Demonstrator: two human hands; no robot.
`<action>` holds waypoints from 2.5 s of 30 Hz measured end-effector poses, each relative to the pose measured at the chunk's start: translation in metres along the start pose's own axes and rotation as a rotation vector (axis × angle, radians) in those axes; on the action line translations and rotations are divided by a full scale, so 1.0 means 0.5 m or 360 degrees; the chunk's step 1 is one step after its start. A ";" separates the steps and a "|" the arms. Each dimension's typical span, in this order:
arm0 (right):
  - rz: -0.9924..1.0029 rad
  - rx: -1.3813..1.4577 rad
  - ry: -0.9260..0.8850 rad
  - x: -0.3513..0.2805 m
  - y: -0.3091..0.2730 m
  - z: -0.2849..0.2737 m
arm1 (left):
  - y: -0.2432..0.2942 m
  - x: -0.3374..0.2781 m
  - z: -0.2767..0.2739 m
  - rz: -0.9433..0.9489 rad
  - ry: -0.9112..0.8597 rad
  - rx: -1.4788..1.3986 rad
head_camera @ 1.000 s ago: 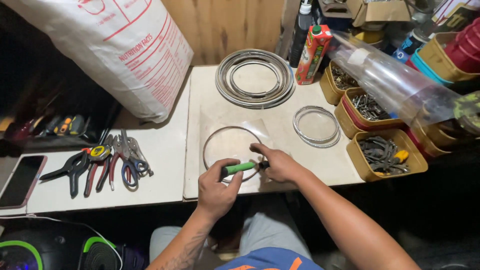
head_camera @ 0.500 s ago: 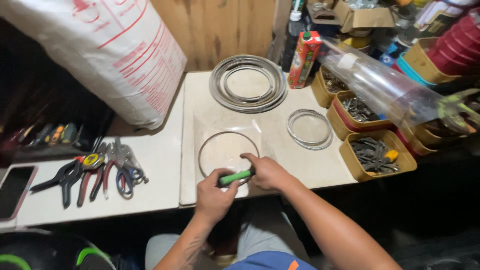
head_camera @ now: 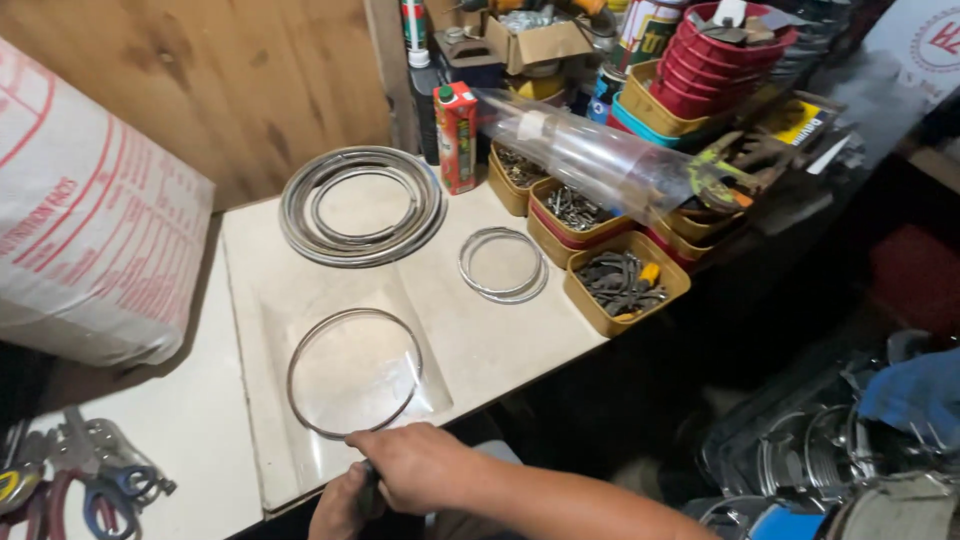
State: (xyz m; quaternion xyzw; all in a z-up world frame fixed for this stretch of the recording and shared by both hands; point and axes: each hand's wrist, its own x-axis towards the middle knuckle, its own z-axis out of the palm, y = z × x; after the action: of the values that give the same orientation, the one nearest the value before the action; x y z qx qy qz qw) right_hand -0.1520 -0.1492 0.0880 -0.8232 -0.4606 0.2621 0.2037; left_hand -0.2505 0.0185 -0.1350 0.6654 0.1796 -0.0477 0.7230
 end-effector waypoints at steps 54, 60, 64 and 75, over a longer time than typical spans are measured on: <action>0.0912 0.0875 0.1060 0.081 0.312 0.097 | 0.151 0.034 0.035 0.0808 0.0672 0.2225; 0.0692 0.1681 0.1075 0.059 0.372 0.172 | 0.230 0.060 0.048 0.1032 0.0757 0.1877; 0.0811 0.1631 0.0813 0.004 0.317 0.230 | 0.316 0.101 0.088 0.1287 0.1197 0.1448; 0.0995 0.1435 0.0972 -0.149 0.485 0.229 | 0.394 0.246 0.003 0.0654 0.1311 0.0712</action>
State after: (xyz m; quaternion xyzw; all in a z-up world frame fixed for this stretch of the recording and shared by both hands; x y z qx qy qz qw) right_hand -0.0976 -0.3224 -0.1229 -0.7898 0.0367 0.2310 0.5671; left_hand -0.0749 0.0598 0.0116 0.7889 0.3006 0.3244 0.4267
